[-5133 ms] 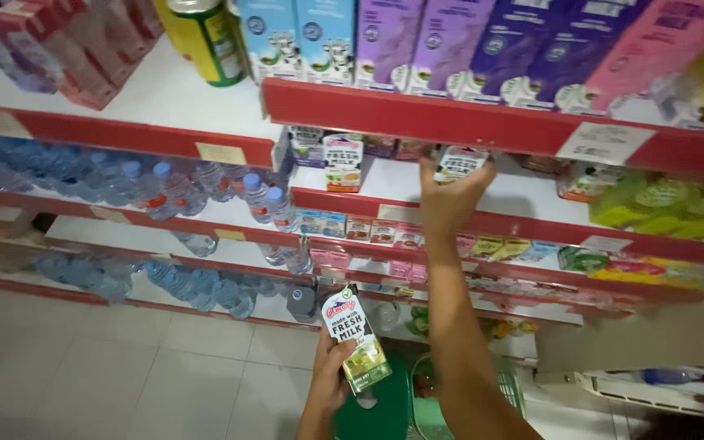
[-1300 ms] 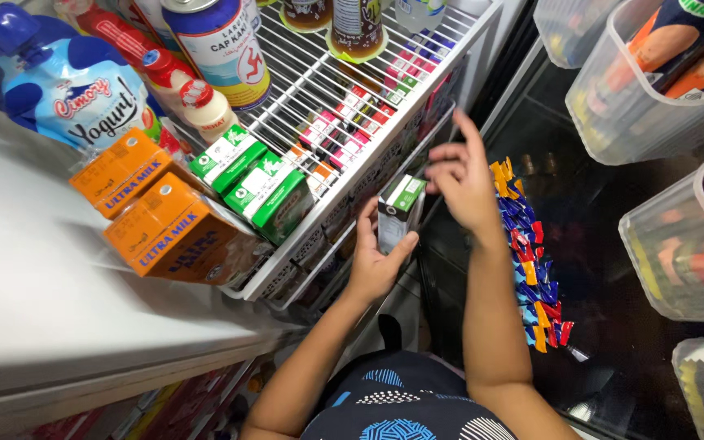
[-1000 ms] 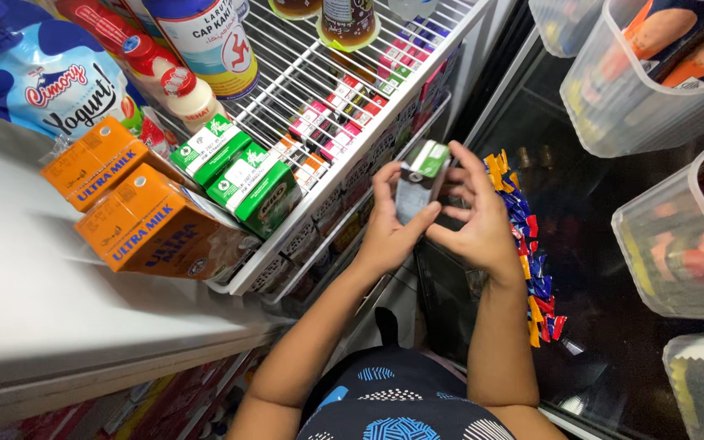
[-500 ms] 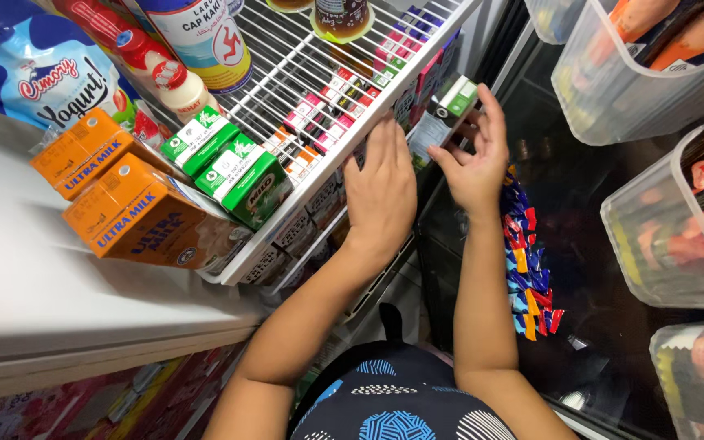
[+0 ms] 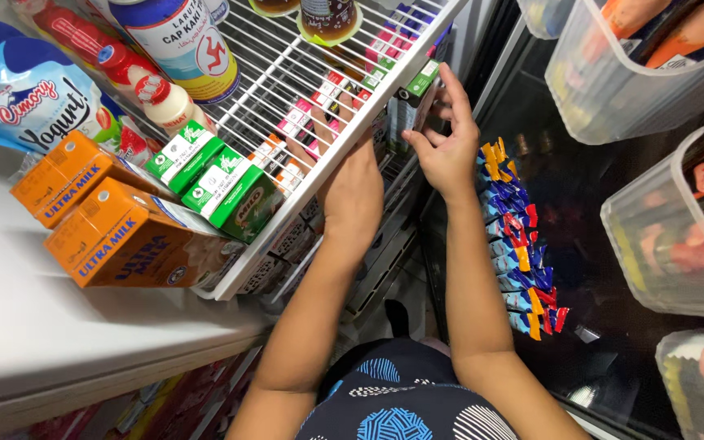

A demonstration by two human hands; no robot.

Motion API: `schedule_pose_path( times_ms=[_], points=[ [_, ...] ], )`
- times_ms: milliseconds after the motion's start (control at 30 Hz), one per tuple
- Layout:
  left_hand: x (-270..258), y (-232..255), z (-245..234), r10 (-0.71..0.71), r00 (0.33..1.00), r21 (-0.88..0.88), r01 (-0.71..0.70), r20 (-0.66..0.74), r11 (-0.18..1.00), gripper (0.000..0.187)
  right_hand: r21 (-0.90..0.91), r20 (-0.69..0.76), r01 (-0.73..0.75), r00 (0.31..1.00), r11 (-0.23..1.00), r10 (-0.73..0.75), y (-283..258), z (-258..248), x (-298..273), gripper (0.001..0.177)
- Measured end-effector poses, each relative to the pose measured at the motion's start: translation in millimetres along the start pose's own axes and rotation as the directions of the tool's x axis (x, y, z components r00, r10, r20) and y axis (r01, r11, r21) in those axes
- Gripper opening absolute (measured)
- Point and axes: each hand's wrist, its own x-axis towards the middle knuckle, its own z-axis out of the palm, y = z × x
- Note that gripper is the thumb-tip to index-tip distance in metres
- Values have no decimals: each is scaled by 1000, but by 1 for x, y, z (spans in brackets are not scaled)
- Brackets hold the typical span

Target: The person removes various milk cartons from a refrigerated display and places them onto a nearby shelf. They handle multiple cartons one at a time, moving them from the fridge to the shelf and back again.

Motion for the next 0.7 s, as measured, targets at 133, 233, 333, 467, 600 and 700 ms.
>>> schedule_pose_path(
  times_ms=[133, 233, 333, 467, 600, 700],
  points=[
    [1, 4, 7, -42, 999, -51, 43, 23, 998, 57, 18, 24, 41, 999, 999, -42, 4, 6, 5, 93],
    [-2, 2, 6, -18, 1000, -19, 18, -10, 1000, 58, 4, 49, 76, 996, 997, -76, 6, 10, 9, 91],
    [-3, 2, 7, -11, 999, -30, 10, -38, 999, 56, -31, 64, 100, 993, 995, -98, 9, 9, 5, 89],
    [-2, 3, 7, -30, 998, -59, 27, -48, 998, 56, -49, 60, 126, 991, 991, -123, 14, 10, 4, 87],
    [-2, 3, 6, -33, 997, -85, 27, -63, 996, 54, -2, 15, 63, 998, 998, -63, 20, 17, 6, 82],
    [-3, 3, 6, -44, 996, -104, 36, -76, 994, 53, 5, 32, 112, 993, 994, -112, 22, 12, 0, 84]
  ],
)
